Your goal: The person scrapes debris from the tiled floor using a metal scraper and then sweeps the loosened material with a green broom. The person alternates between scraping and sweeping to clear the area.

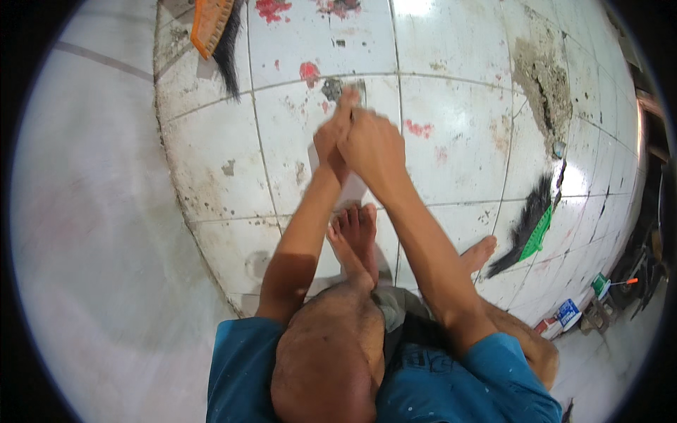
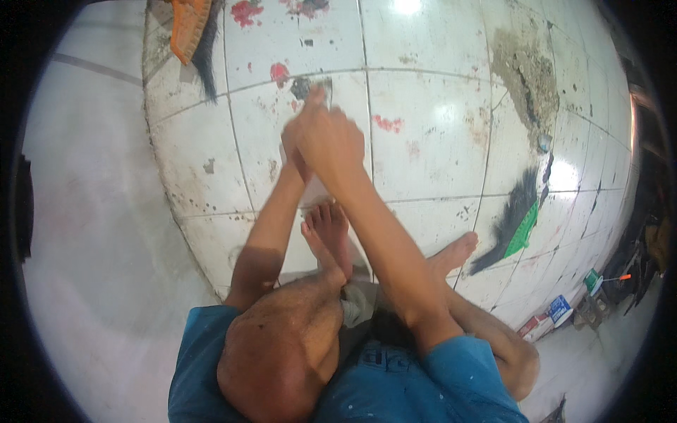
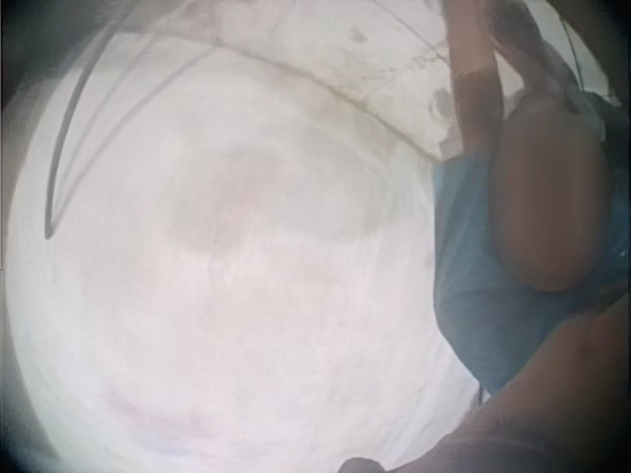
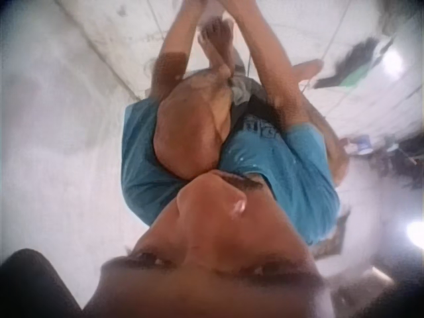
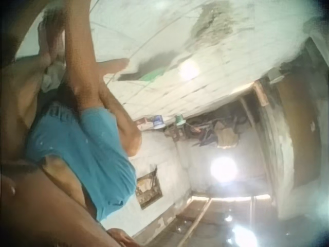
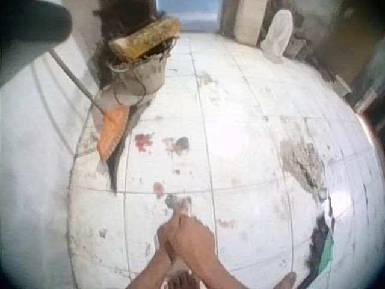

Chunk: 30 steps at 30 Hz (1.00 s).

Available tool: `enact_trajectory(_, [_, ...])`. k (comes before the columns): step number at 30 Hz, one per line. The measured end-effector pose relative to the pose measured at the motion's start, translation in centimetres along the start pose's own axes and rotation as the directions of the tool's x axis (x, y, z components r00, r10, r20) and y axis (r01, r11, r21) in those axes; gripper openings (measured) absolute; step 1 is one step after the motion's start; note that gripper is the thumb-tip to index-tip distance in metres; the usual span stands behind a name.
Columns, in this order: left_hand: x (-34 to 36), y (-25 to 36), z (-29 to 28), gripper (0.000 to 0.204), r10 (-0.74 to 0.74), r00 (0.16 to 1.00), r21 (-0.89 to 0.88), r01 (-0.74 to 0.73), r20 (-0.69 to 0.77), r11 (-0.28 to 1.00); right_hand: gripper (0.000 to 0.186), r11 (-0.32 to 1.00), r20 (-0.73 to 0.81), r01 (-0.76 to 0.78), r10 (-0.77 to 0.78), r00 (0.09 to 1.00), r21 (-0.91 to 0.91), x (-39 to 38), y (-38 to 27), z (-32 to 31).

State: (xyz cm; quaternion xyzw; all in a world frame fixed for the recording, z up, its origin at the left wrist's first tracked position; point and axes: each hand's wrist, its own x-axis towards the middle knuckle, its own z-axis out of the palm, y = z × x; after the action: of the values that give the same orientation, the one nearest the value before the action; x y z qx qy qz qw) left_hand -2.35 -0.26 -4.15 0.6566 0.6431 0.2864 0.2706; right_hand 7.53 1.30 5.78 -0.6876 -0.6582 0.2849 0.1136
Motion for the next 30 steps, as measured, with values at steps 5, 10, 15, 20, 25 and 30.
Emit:
enact_trajectory(5, [0.8, 0.2, -0.1, 0.055, -0.013, 1.0, 0.035, 0.012, 0.011, 0.999, 0.036, 0.999, 0.055, 0.024, -0.022, 0.998, -0.032, 0.6, -0.3, -0.8])
enact_trajectory(10, [-1.1, 0.3, -0.1, 0.047, -0.024, 1.0, -0.088, 0.022, -0.021, 0.996, 0.037, 0.995, 0.15, -0.03, 0.044, 0.988, -0.092, -0.3, -1.5, -1.6])
enact_trajectory(15, [-1.3, 1.1, 0.4, 0.049, -0.086, 0.992, -0.059, 0.092, 0.097, 0.994, 0.035, 0.993, 0.078, -0.008, 0.017, 0.997, -0.12, -0.9, -0.5, -1.7])
enact_trajectory(20, [0.8, 1.5, -0.6, 0.051, -0.109, 0.993, -0.075, 0.112, 0.046, 0.991, 0.03, 0.998, 0.065, 0.024, -0.02, 0.998, -0.058, 0.9, 0.2, -0.6])
enact_trajectory(25, [-3.1, 1.1, 0.2, 0.056, -0.088, 0.995, -0.042, 0.09, 0.056, 0.995, 0.03, 0.99, 0.139, 0.005, 0.015, 0.99, -0.14, -3.3, 0.1, -1.0])
enact_trajectory(30, [-1.3, 1.7, -0.8, 0.058, -0.041, 0.996, -0.096, 0.048, 0.075, 0.994, 0.031, 0.995, 0.092, 0.004, 0.006, 0.996, -0.103, -2.8, 0.7, 0.3])
